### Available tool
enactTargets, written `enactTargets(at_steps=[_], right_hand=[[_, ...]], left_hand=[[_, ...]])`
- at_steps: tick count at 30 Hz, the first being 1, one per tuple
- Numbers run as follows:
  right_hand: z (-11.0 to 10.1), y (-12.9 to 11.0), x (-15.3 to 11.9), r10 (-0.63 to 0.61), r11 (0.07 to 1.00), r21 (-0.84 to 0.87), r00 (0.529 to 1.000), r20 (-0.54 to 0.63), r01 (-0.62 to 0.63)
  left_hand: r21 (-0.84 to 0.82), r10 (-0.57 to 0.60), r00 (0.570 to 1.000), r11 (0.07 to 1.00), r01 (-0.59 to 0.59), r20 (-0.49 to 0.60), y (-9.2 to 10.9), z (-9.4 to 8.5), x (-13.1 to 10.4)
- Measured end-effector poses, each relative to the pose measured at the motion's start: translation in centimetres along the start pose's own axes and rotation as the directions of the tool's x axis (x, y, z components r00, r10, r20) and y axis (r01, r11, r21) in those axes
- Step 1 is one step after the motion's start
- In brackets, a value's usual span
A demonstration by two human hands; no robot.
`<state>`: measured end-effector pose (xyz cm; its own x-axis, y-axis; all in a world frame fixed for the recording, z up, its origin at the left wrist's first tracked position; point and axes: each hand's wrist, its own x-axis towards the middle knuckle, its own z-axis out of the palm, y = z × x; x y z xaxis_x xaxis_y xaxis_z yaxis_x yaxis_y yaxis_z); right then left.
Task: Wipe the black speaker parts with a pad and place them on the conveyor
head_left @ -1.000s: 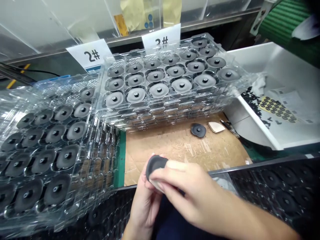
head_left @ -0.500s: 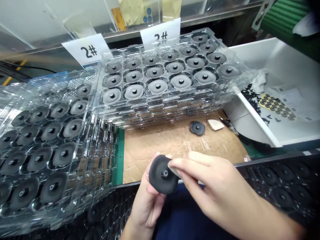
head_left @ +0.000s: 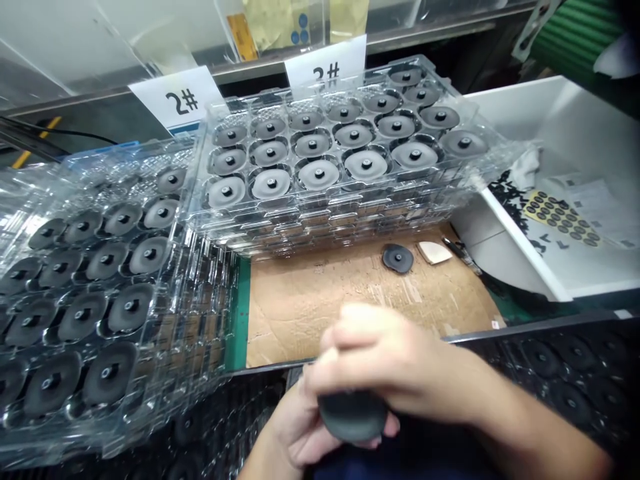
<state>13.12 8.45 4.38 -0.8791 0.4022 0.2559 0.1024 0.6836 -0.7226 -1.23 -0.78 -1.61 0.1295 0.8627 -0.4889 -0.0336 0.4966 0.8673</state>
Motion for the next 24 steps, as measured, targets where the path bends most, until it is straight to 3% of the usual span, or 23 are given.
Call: enactTargets(at_steps=[1, 2, 4, 6, 7, 12, 15, 20, 22, 24], right_hand=[[0.2, 1.0, -0.3, 0.104, 0.992, -0.066, 0.991, -0.079, -0.109], [0.5, 2.1, -0.7, 0.21, 0.967, -0.111, 0.965, -0.157, -0.229], [1.7, 4.5, -1.9, 0.375, 0.903, -0.117, 0.89, -0.258, -0.414], [3.6, 6.3, -3.4, 0.471, 0.861, -0.061, 0.838, -0.276, -0.504], [4.8, 6.9, -4.2, 0.496, 0.85, -0.039, 0.825, -0.272, -0.525], [10.4, 7.4, -7.0, 0.547, 0.82, 0.006, 0.779, -0.306, -0.573], [11.3, 7.3, -7.2, 0.555, 0.819, 0.047, 0.766, -0.325, -0.572], [8.1, 6.2, -5.8, 0.576, 0.805, 0.15, 0.696, -0.429, -0.574], [6.1, 4.0, -4.6, 0.566, 0.808, 0.187, 0.648, -0.51, -0.559], [4.5, 1.2, -3.1, 0.488, 0.862, 0.194, 0.663, -0.568, -0.468]], left_hand=[[-0.102, -0.028, 0.997, 0.994, 0.036, 0.074, 0.1, -0.1, 0.1], [-0.306, -0.057, 0.981, 0.945, 0.112, 0.184, 0.2, -0.2, 0.1], [-0.667, -0.028, 0.925, 0.685, 0.294, 0.378, 0.3, -0.4, 0.0], [-0.803, 0.045, 0.883, 0.439, 0.402, 0.467, 0.1, -0.8, -0.1], [-0.818, 0.06, 0.879, 0.402, 0.412, 0.472, 0.0, -0.9, -0.2], [-0.844, 0.072, 0.891, 0.362, 0.395, 0.448, -0.6, -1.6, -0.3], [-0.841, 0.042, 0.906, 0.393, 0.372, 0.421, -0.4, -1.9, -0.4], [-0.871, 0.061, 0.951, 0.421, 0.251, 0.303, -0.4, -2.0, -0.5], [-0.881, 0.068, 0.971, 0.438, 0.178, 0.229, -0.6, -1.7, -0.5], [-0.882, 0.059, 0.991, 0.464, 0.08, 0.121, -0.8, -1.2, -0.4]])
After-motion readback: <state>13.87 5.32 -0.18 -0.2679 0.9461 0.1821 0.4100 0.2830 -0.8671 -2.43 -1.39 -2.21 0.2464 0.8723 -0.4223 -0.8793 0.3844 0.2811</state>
